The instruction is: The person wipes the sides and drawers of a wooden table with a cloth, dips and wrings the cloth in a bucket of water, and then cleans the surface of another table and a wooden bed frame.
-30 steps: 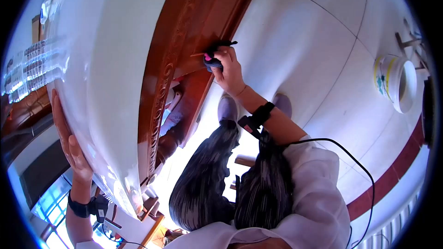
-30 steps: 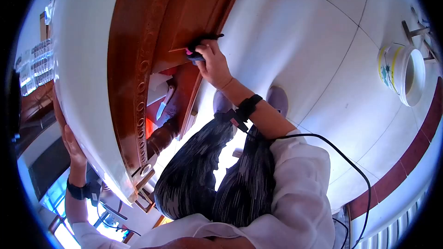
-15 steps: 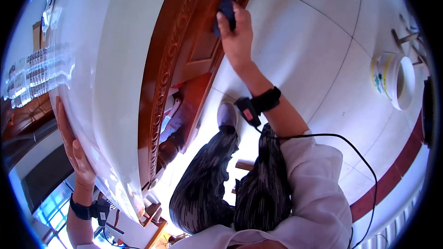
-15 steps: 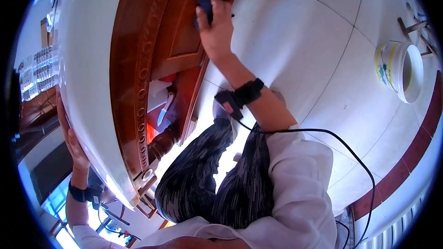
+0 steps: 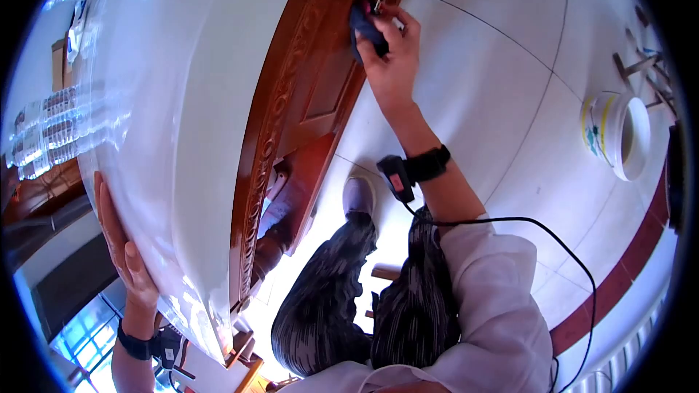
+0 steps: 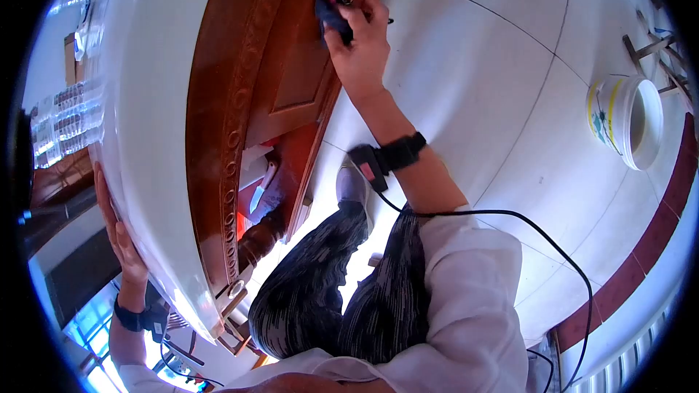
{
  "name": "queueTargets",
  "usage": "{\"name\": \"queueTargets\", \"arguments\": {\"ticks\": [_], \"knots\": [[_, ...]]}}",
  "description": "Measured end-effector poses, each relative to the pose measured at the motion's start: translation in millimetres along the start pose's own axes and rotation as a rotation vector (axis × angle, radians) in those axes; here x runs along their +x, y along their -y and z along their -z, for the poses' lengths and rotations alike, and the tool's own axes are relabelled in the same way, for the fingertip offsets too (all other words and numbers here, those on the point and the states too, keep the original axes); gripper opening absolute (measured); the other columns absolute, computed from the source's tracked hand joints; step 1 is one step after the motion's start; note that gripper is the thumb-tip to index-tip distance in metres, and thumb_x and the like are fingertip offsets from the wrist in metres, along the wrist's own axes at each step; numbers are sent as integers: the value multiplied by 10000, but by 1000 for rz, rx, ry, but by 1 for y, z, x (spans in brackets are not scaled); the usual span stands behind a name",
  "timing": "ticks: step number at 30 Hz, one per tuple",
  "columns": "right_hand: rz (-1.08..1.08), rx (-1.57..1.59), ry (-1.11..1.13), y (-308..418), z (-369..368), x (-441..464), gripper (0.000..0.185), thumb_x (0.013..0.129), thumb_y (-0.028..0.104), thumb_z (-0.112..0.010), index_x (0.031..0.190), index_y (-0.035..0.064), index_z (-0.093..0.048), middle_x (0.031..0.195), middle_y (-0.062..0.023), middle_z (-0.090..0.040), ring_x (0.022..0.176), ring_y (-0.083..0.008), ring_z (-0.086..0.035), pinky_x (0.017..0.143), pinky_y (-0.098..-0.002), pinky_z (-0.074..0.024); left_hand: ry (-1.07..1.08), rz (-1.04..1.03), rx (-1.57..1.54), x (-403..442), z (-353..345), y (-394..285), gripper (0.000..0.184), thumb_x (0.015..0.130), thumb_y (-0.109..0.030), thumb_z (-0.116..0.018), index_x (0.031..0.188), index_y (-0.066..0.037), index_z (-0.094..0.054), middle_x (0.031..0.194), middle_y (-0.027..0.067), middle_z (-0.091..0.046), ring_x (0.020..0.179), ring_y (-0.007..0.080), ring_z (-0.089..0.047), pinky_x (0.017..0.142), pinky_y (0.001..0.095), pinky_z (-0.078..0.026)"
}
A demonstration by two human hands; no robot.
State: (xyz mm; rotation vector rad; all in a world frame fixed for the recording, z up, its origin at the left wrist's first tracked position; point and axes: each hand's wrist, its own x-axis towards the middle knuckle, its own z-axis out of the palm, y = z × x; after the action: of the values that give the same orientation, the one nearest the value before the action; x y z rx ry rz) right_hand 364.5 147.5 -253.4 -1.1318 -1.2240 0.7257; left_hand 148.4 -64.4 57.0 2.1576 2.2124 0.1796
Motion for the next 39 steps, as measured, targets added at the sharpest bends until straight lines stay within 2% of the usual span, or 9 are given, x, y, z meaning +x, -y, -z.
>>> {"name": "queueTargets", "arguments": {"ticks": [7,11,19,22,24,27,33,37,39], "knots": [[76,-6,-165,-7,16,59,220,735,80,-674,954,65,-653,1102,-88,-579,966,-258,-577,827,-304,-459,8,104,-128,4,-3,-12,797,827,-690,-240,1425,-163,-225,1456,141,-249,1326,347,-283,1044,578,-269],[47,-45,77,-18,5,79,281,717,-24,-576,960,97,-648,1019,-21,-631,966,-219,-602,838,-283,-454,-18,55,-82,6,-4,-12,808,816,-707,-251,1425,-178,-222,1453,140,-251,1323,347,-288,1033,593,-274],[-110,-232,171,-91,7,76,270,753,119,-518,955,130,-696,932,-145,-647,846,-262,-613,763,-321,-482,-5,70,-64,3,-1,-7,802,826,-699,-227,1422,-163,-228,1458,135,-246,1335,350,-264,1044,586,-260],[-683,143,268,-118,11,60,253,819,85,-496,1035,27,-613,990,-97,-649,916,-254,-623,821,-329,-488,0,59,-33,4,-1,-8,806,828,-700,-218,1422,-156,-226,1457,137,-247,1340,353,-252,1048,589,-249],[-1082,781,-298,-117,21,43,262,820,135,-483,1062,100,-579,990,-99,-614,873,-251,-604,753,-363,-497,2,139,-96,5,-2,-14,802,828,-698,-224,1424,-161,-223,1456,139,-244,1338,354,-256,1048,592,-245],[-1121,1078,-561,-151,35,42,231,867,155,-467,1084,91,-517,1016,-74,-581,927,-246,-582,747,-394,-500,5,65,-60,2,-3,-6,801,825,-697,-238,1424,-166,-222,1457,137,-244,1336,355,-258,1043,599,-249],[-498,909,-115,-67,2,118,314,948,172,-460,1236,54,-492,1152,-127,-575,1053,-245,-558,933,-324,-437,-9,107,-98,5,-4,-11,802,821,-701,-252,1417,-165,-235,1456,126,-250,1338,356,-255,1032,612,-256],[175,359,-58,-7,-49,157,428,940,210,-489,1325,36,-421,1360,-135,-432,1289,-241,-355,1067,-300,-239,-9,125,-114,6,-4,-14,801,823,-700,-242,1420,-166,-231,1461,126,-241,1339,354,-255,1032,608,-258],[150,420,24,-31,-47,180,481,963,297,-434,1380,72,-349,1384,-120,-408,1308,-236,-329,1073,-294,-229,-6,140,-69,4,-2,-12,794,826,-699,-239,1421,-174,-231,1464,126,-235,1340,351,-256,1033,603,-260]]}}
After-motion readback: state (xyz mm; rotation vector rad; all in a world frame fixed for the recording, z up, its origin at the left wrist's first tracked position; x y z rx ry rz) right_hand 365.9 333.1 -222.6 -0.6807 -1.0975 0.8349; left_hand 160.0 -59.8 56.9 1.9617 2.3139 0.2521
